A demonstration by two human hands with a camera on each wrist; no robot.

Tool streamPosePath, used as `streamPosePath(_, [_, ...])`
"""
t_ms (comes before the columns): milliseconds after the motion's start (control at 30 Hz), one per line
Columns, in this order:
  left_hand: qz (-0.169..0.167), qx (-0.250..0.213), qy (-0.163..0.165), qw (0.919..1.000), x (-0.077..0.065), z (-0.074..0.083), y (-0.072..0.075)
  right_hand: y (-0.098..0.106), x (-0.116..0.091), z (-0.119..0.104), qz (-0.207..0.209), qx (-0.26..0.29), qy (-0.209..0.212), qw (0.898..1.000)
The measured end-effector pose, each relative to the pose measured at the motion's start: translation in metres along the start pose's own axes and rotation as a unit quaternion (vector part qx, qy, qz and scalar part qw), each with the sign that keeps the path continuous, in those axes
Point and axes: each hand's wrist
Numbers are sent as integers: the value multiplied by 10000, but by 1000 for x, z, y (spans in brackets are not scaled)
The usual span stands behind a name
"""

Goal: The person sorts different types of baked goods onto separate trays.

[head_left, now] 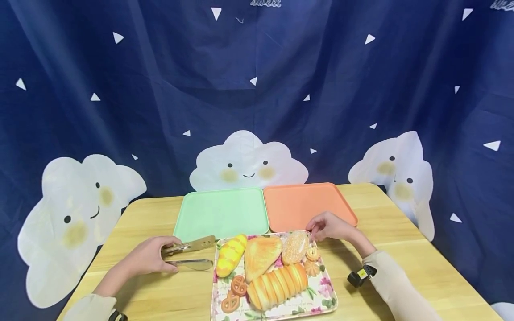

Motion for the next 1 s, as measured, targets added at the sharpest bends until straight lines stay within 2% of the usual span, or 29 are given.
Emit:
streamPosePath(167, [-22, -172, 35, 9998, 1, 2, 1, -1, 3, -4, 86, -186, -164, 9997])
streamPosePath(300, [-30, -330, 235, 9992, 2, 5, 4, -1, 5, -6, 69, -252, -210, 9994])
streamPosePath(467, [-59, -583, 452, 9973, 7, 13, 11, 0, 5, -5, -68, -141, -135, 9998])
streamPosePath(567, [78, -644, 490, 9967, 11, 21, 16, 1, 5, -4, -163, -55, -103, 9998])
streamPosePath(733, [482, -204, 329, 9981, 20, 42, 23, 4, 8, -3, -317, 32, -174, 9993])
streamPosePath(900, [681, 325, -72, 9971, 35, 75, 25, 4, 10, -8, -342, -110, -187, 9992])
streamPosePath(1000, [770, 700, -379, 9938, 48, 97, 25, 3, 11, -9, -322, -156, -182, 9992])
Point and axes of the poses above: each hand's wrist, its own x-axis towards the middle knuckle, its own y-axis out of the back of the hand, z = x × y, and after that the axes turned 8 degrees about y, right-handed
